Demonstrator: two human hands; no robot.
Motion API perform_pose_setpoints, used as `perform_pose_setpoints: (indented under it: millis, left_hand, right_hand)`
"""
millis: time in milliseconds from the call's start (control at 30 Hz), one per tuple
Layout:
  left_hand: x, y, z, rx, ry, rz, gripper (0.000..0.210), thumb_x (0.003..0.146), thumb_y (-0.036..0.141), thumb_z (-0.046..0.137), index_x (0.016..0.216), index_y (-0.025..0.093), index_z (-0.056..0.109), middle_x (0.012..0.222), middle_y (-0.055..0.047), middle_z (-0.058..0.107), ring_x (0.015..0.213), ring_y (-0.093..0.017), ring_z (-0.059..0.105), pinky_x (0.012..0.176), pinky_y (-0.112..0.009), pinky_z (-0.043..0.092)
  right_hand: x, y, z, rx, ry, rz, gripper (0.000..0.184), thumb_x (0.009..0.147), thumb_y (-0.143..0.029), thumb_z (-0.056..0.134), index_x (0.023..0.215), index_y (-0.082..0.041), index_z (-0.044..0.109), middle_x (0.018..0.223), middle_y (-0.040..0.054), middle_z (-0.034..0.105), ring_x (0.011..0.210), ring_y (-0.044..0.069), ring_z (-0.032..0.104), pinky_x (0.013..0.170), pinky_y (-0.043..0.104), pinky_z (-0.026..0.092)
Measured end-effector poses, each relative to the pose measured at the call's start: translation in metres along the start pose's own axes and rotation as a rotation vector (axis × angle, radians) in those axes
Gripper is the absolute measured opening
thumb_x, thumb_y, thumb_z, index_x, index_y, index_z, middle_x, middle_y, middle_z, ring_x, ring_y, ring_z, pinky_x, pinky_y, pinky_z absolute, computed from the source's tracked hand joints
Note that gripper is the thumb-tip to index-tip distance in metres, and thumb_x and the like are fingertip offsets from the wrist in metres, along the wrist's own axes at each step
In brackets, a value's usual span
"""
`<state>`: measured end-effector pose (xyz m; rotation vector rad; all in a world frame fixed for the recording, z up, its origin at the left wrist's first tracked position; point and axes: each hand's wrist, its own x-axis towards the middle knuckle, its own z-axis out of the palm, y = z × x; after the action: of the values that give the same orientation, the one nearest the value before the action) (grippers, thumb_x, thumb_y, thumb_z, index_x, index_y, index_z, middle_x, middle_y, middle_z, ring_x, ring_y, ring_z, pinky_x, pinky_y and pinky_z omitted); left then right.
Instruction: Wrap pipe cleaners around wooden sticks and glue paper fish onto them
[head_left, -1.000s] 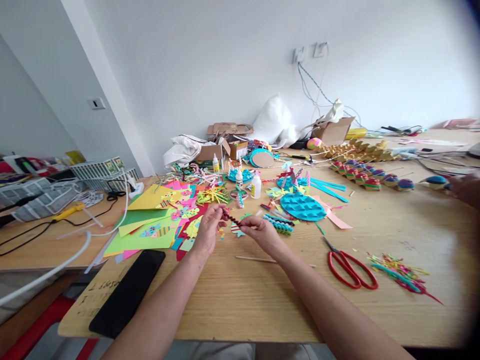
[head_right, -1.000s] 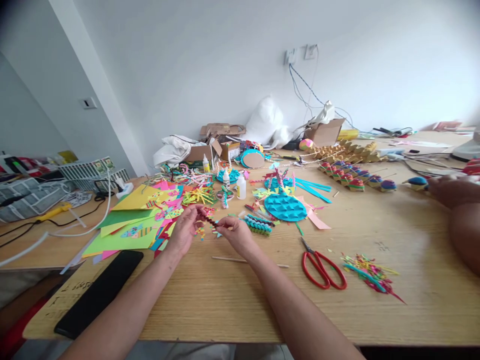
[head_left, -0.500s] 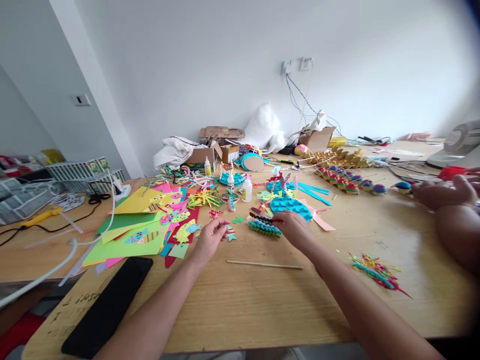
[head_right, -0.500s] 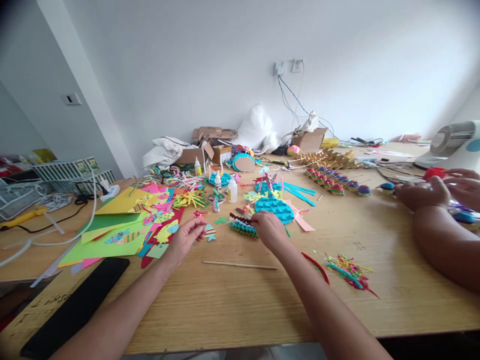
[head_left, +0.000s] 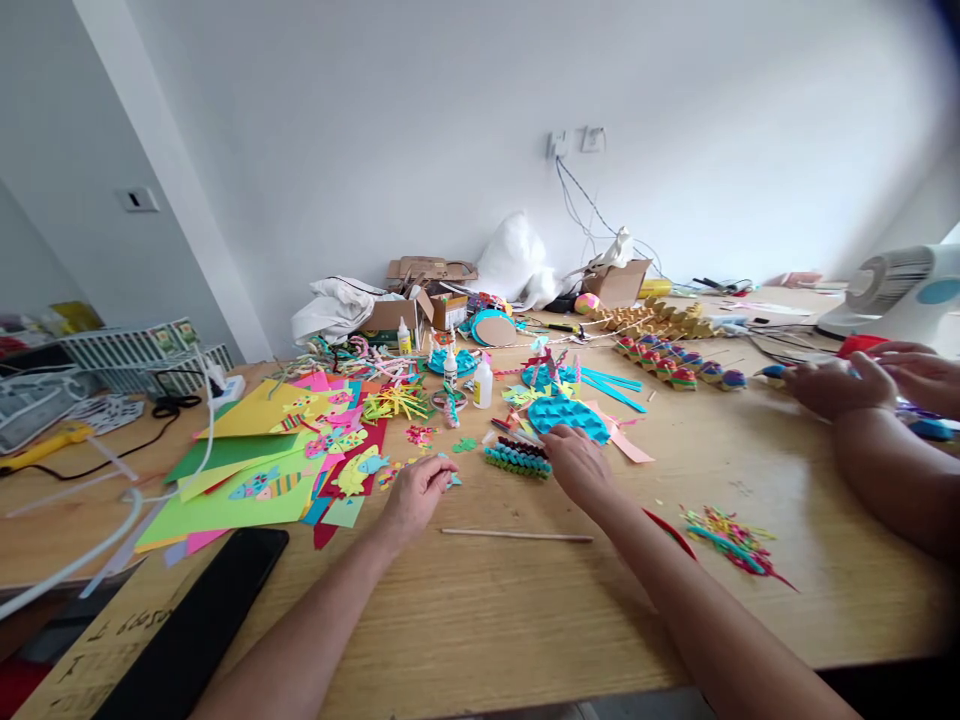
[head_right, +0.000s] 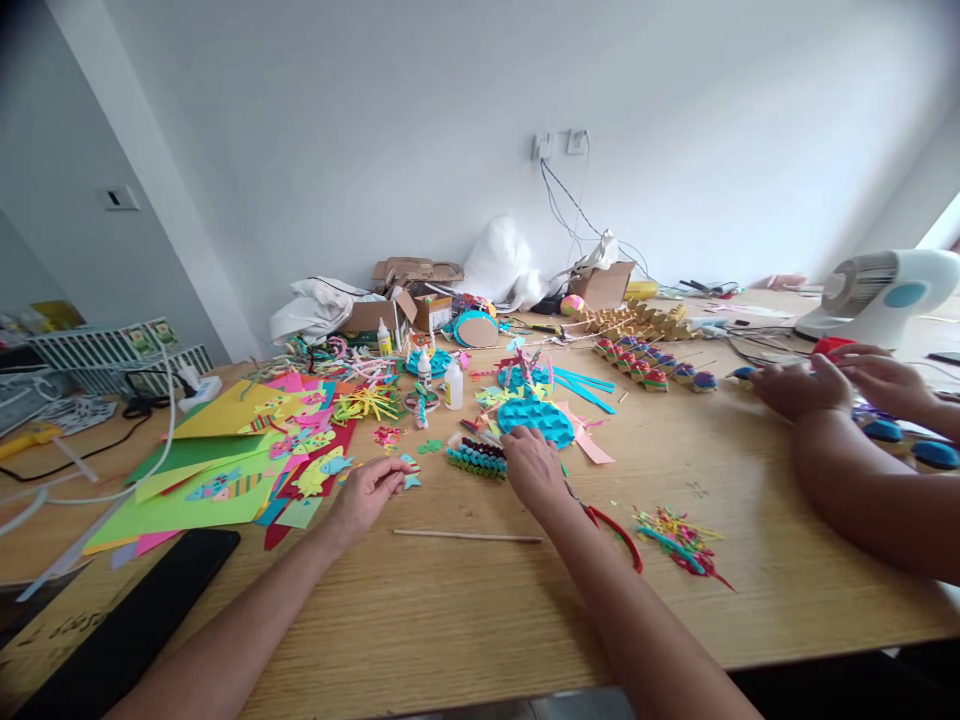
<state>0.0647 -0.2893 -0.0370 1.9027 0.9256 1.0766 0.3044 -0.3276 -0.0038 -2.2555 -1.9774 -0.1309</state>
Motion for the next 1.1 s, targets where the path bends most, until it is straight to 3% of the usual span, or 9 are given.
perform_pose_setpoints:
  millis: [100,233,433,600,767,833,933,1100]
  left_hand:
    - [0.003,0.0,-0.004,-0.084,0.076,-0.06,0.018,0.073,0.026,0.051,0.083,0.019,0.064,0.069,-0.003,0.061,0.058,-0.012,0.054,0.053,-0.021,0.042]
    - [0.006,-0.003,-0.007,-0.171,0.169,-0.094,0.018,0.071,0.028,0.053,0.082,0.017,0.062,0.064,0.0,0.057,0.054,-0.01,0.052,0.05,-0.019,0.041]
    - [0.005,-0.006,-0.008,-0.131,0.15,-0.082,0.017,0.071,0.026,0.052,0.081,0.017,0.062,0.065,0.0,0.056,0.054,-0.009,0.051,0.049,-0.019,0.042]
    - [0.006,-0.008,-0.01,-0.149,0.186,-0.068,0.017,0.071,0.027,0.052,0.082,0.018,0.061,0.066,0.0,0.056,0.054,-0.009,0.051,0.05,-0.019,0.043]
    - [0.006,-0.006,-0.006,-0.188,0.154,-0.084,0.015,0.068,0.026,0.054,0.078,0.017,0.061,0.062,0.001,0.054,0.05,-0.009,0.049,0.047,-0.019,0.04]
    - [0.005,-0.004,-0.004,-0.199,0.137,-0.088,0.014,0.068,0.025,0.054,0.077,0.017,0.061,0.062,0.001,0.054,0.05,-0.009,0.049,0.046,-0.019,0.04]
    - [0.003,-0.001,-0.001,-0.196,0.127,-0.079,0.014,0.068,0.025,0.054,0.077,0.018,0.062,0.063,0.001,0.054,0.05,-0.009,0.05,0.047,-0.019,0.04]
    - [0.002,-0.003,0.0,-0.159,0.123,-0.06,0.016,0.07,0.024,0.052,0.079,0.018,0.062,0.064,0.0,0.056,0.051,-0.009,0.05,0.048,-0.019,0.041]
  right_hand:
    - [-0.018,-0.011,-0.01,0.053,-0.029,-0.107,0.025,0.083,-0.021,0.038,0.084,-0.02,0.062,0.09,0.0066,0.061,0.081,0.018,0.055,0.061,0.024,0.031]
    - [-0.047,-0.026,-0.006,0.144,-0.271,-0.365,0.012,0.072,-0.018,0.051,0.075,-0.02,0.062,0.08,0.0032,0.063,0.07,0.015,0.057,0.052,0.022,0.03]
    - [-0.066,-0.04,0.002,-0.009,-0.228,-0.393,0.022,0.075,-0.01,0.04,0.08,-0.016,0.06,0.083,0.0092,0.063,0.069,0.02,0.06,0.052,0.025,0.03]
    - [-0.068,-0.028,-0.021,0.084,-0.125,-0.153,0.02,0.079,-0.018,0.038,0.078,-0.018,0.058,0.076,0.0067,0.065,0.067,0.018,0.059,0.051,0.025,0.028]
    - [-0.06,0.031,-0.032,0.019,-0.039,0.244,0.023,0.08,-0.023,0.035,0.088,-0.018,0.057,0.08,0.0098,0.065,0.069,0.021,0.059,0.05,0.026,0.027]
    - [-0.055,0.055,-0.029,-0.029,-0.077,0.342,0.027,0.081,-0.023,0.034,0.094,-0.017,0.056,0.084,0.0125,0.065,0.072,0.023,0.059,0.05,0.027,0.028]
    - [-0.05,0.076,-0.023,-0.058,-0.14,0.387,0.028,0.079,-0.02,0.035,0.097,-0.015,0.056,0.09,0.0143,0.065,0.077,0.024,0.06,0.051,0.027,0.03]
    - [-0.044,0.078,-0.014,-0.07,-0.191,0.389,0.028,0.077,-0.016,0.035,0.092,-0.013,0.059,0.09,0.0159,0.064,0.078,0.026,0.061,0.051,0.027,0.033]
